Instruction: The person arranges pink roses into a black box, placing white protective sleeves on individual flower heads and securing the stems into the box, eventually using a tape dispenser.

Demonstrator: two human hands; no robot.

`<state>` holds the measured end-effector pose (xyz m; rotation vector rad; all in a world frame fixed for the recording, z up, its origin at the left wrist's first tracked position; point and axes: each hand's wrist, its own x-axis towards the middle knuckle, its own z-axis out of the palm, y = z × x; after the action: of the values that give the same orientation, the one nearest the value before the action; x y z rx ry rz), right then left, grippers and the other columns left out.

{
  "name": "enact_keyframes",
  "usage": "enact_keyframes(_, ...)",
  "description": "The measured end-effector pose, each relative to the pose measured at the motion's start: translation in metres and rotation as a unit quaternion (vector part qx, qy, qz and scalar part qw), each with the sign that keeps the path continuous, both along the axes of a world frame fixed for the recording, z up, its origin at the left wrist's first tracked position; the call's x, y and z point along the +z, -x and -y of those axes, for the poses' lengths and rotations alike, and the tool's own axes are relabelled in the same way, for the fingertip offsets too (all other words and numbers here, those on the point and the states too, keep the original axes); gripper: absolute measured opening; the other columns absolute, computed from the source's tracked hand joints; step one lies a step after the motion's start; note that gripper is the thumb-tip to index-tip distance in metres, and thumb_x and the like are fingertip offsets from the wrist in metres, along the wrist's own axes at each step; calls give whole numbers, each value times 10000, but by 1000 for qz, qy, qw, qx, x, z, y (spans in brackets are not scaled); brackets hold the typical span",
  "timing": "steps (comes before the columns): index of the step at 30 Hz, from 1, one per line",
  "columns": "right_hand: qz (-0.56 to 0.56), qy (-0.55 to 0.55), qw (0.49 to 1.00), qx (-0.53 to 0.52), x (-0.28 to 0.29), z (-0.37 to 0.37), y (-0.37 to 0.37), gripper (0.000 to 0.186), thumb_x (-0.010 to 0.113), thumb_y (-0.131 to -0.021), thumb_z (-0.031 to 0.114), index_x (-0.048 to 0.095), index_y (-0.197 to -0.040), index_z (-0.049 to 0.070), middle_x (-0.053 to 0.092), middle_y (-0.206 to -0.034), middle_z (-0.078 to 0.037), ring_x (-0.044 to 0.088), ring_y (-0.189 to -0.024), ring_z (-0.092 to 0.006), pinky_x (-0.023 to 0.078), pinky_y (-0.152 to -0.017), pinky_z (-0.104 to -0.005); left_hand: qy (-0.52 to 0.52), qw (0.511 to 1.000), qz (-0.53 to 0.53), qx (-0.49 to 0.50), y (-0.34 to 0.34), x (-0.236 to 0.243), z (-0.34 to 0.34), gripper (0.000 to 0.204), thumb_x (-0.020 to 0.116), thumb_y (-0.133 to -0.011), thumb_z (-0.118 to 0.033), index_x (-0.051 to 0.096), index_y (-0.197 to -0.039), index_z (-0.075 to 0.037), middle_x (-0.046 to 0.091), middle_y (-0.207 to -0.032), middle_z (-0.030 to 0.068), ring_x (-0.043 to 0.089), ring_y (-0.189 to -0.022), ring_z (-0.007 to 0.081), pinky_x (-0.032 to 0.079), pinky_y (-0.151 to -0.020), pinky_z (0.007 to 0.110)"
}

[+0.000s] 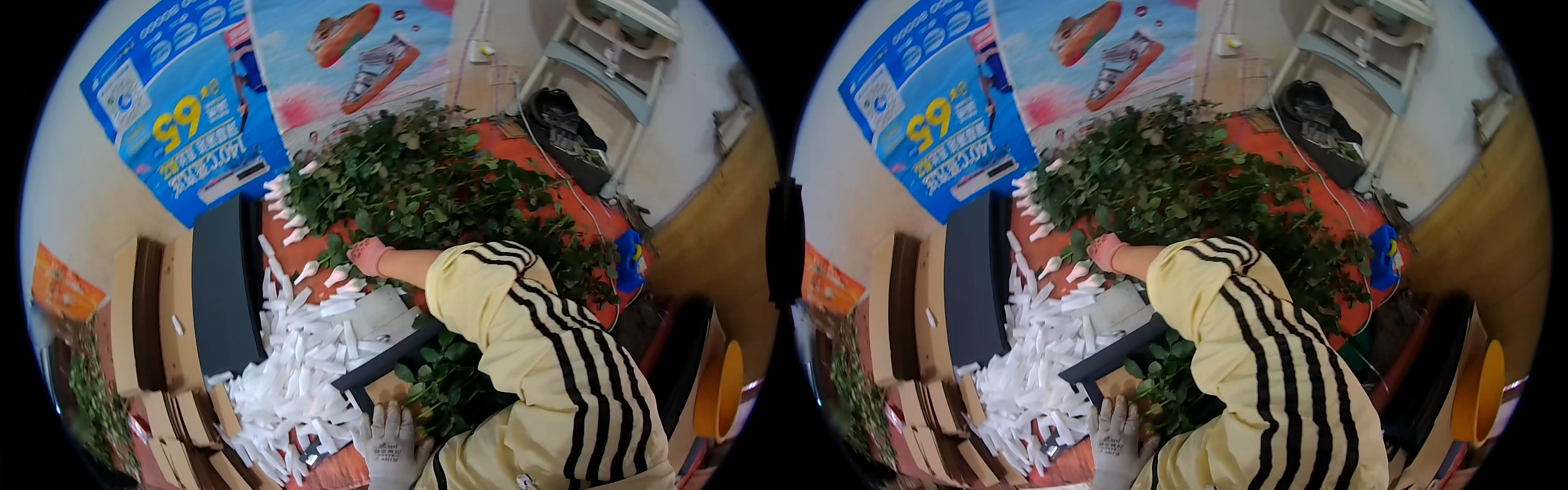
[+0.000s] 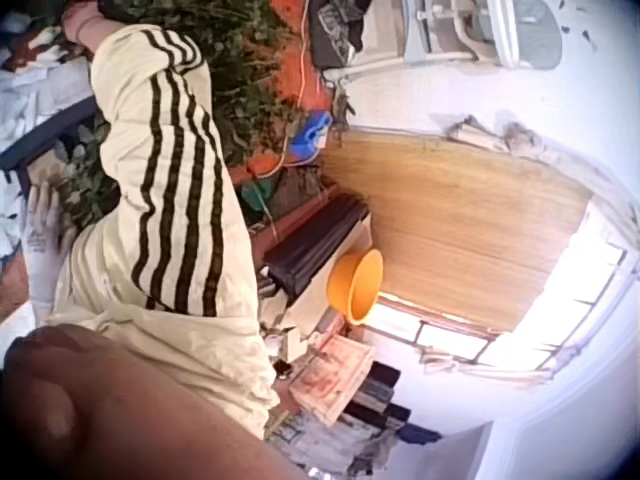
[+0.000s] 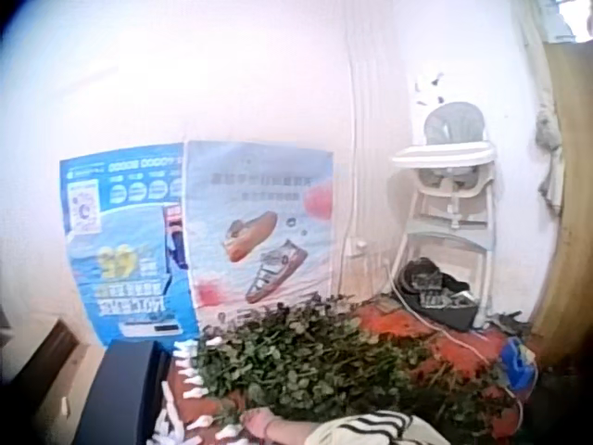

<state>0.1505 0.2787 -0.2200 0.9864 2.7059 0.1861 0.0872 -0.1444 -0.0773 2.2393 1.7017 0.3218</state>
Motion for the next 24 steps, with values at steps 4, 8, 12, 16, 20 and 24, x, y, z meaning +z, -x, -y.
enact_keyframes(4,-56,34,995,81,33,2,-12,146,525,-841,166,611,-928,86,663,-960,-119,676,-896,-287,541,-722,-419,-2,999,-40,-13,-1,-2,1,692,671,-780,-417,531,-1314,1,494,-1384,212,418,-1297,418,260,-1101,574)
enact_keyframes(8,-147,-50,983,100,71,11,-47,138,501,-857,193,602,-916,121,595,-932,-94,662,-855,-267,529,-686,-415,4,998,-56,-16,-1,-7,0,769,666,-758,-488,541,-1311,32,482,-1400,235,384,-1328,433,206,-1127,594)
enact_keyframes(12,-101,21,990,95,89,19,-69,176,514,-846,222,645,-942,155,621,-983,-106,663,-915,-270,536,-754,-421,-40,998,-33,-26,-4,-6,0,699,669,-761,-457,563,-1268,12,508,-1365,207,422,-1275,413,246,-1097,577)
enact_keyframes(16,-131,26,991,-21,91,16,-65,291,505,-853,208,704,-1061,163,669,-1168,-114,628,-1111,-292,510,-908,-413,-52,999,-11,9,-4,-3,7,617,653,-800,-450,591,-1239,-21,507,-1376,176,404,-1297,376,248,-1098,553)
enact_keyframes(20,-92,92,991,-24,74,0,-45,331,519,-846,141,669,-1136,193,665,-1165,-115,628,-1102,-276,480,-963,-381,-29,999,-33,15,-5,-3,9,660,645,-812,-452,557,-1299,-15,482,-1413,186,401,-1314,396,249,-1113,552)
enact_keyframes(24,-76,99,992,13,39,2,-11,324,508,-843,166,648,-1133,136,666,-1159,-140,635,-1094,-308,498,-945,-420,-35,998,-51,34,-6,-4,9,645,636,-802,-487,594,-1268,-44,511,-1393,148,424,-1295,367,261,-1078,571)
